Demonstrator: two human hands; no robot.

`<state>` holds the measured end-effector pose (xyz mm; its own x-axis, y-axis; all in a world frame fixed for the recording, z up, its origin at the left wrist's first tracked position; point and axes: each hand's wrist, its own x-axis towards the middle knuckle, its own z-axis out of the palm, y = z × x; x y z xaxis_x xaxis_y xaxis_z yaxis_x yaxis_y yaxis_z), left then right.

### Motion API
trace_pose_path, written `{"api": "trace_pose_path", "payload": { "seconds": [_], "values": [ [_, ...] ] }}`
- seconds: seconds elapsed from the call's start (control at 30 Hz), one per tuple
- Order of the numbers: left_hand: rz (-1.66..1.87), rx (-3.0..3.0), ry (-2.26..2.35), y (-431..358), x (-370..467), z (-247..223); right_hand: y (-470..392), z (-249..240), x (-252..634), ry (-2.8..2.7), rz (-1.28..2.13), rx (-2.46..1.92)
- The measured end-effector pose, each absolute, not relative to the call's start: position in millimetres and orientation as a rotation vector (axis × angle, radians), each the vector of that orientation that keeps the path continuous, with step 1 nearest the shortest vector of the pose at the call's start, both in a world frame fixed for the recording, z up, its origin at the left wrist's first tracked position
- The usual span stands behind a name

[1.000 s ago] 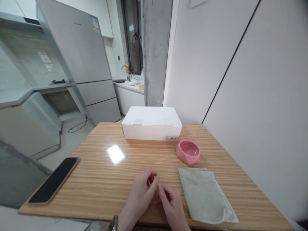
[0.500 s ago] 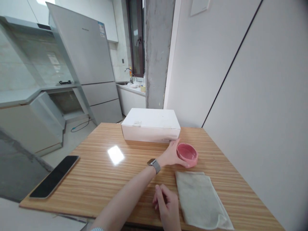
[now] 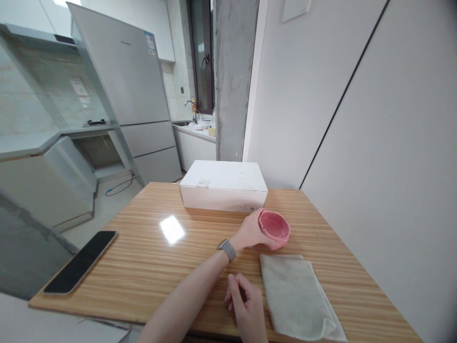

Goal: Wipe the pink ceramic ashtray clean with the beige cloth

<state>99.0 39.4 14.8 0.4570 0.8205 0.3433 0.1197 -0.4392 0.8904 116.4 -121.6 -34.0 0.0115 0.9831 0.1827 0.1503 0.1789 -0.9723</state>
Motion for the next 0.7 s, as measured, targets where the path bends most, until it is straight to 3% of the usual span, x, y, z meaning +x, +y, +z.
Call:
{"api": "trace_pose_path", "payload": {
  "seconds": [0.27,0.47,0.7],
  "values": [
    [1.176,1.616,0.985,8,-20,37,-121,-34,119,-1.413,1.011,-1.202],
    [1.357,1.456,1.767,-1,-128,16,-122,-35,116,-1.380,1.002,-1.215],
    [1.399,1.303,2.170,11,-195,3,-121,-33,115,-1.349,0.990,-1.227]
  ]
}}
